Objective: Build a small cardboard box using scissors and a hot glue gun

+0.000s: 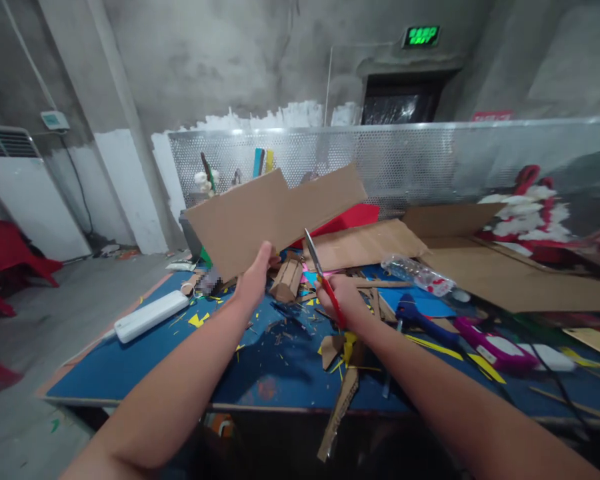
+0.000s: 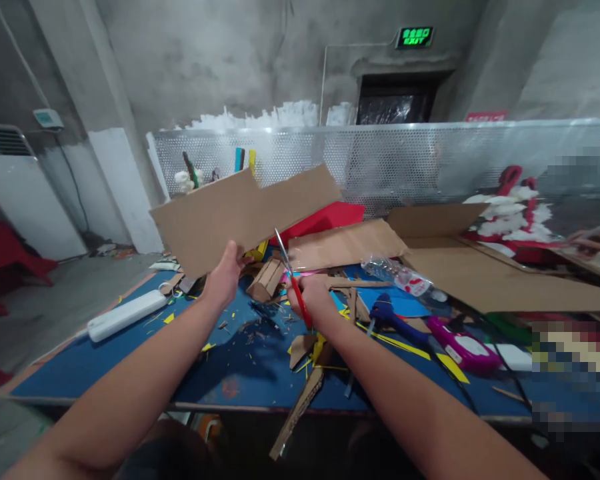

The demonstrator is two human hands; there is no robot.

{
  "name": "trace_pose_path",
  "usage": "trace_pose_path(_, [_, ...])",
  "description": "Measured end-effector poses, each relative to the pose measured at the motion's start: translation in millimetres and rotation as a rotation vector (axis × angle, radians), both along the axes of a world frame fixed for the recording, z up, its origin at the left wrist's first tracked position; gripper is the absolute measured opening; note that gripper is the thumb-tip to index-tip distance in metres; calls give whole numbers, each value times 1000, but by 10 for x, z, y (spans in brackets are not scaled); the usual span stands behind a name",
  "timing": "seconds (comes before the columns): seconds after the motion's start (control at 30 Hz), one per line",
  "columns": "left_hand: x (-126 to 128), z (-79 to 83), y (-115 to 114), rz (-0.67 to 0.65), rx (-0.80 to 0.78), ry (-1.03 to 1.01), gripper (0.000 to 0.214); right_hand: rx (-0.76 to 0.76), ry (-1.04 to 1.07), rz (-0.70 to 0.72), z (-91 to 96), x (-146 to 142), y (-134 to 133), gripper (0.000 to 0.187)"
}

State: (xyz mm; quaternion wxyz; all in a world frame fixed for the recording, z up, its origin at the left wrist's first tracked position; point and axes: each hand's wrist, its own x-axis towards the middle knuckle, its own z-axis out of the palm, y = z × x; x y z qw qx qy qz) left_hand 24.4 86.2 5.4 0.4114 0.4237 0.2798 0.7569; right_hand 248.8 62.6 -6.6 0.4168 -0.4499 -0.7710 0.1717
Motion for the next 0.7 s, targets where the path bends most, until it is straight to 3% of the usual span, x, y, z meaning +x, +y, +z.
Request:
trace_pose_path(0.07, [43, 62, -18, 107, 32, -113, 60, -40, -24, 21, -83, -12, -30, 43])
trace_pose_path(0.27, [6, 171, -10, -50, 30, -145, 56, -52, -43, 41, -126, 16, -48, 42])
trace_pose_path(0.47, [-63, 234, -40, -91, 37, -160, 52, 41, -2, 4, -111, 6, -42, 50])
trace_pose_path(0.7, [31, 154, -20, -66, -26, -209, 46, 42, 55, -2, -197, -16, 32, 61])
